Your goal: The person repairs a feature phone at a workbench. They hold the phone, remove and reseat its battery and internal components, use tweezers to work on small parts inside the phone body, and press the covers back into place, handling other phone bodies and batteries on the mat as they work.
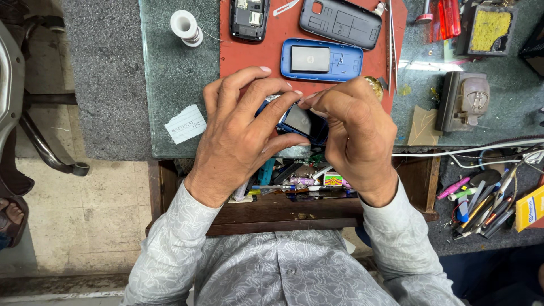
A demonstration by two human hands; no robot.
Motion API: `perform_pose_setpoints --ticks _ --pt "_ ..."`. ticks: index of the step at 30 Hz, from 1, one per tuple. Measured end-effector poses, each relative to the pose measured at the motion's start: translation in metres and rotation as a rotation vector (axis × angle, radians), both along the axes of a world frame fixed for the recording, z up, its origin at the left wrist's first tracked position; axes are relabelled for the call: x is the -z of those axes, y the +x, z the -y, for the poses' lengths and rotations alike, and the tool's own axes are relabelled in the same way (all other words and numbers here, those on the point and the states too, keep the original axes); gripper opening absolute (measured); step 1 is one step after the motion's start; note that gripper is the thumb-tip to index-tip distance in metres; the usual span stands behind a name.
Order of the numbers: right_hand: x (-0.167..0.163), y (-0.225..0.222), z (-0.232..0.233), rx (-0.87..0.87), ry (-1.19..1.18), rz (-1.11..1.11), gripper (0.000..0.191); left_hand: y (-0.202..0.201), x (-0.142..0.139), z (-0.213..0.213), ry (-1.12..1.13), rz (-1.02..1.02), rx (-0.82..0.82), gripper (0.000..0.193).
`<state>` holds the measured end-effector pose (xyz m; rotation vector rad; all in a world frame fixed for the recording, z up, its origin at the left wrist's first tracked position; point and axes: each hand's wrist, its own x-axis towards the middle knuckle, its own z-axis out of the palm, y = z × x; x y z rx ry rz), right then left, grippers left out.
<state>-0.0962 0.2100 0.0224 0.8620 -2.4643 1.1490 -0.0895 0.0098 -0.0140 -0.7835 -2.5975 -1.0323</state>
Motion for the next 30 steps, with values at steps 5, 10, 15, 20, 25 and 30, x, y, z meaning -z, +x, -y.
perform_pose_setpoints --ticks 5,10,15,20,25,30 --pt "-0.004 0.004 -0.009 -0.015 -0.241 0.098 0.029 0.000 -0.003 0.000 -0.001 0.010 0.006 0.063" --pt "0.005 -0.006 -0.030 0.179 -0.363 0.079 0.028 0.000 -0.002 0.000 -0.008 -0.013 0.002 0.063" --pt "0.018 -0.014 -0.034 0.203 -0.319 0.108 0.027 0.000 -0.001 -0.002 -0.005 -0.019 -0.002 0.063" --pt "0.023 -0.014 -0.032 0.197 -0.324 0.118 0.027 0.000 -0.003 -0.001 -0.004 -0.011 0.003 0.064" --pt "0.023 -0.014 -0.034 0.203 -0.314 0.095 0.029 -0.001 -0.004 0.000 0.000 -0.012 0.005 0.062" --pt "0.017 -0.006 -0.031 0.197 -0.384 0.124 0.031 0.000 -0.004 0.000 0.016 -0.026 -0.004 0.062"
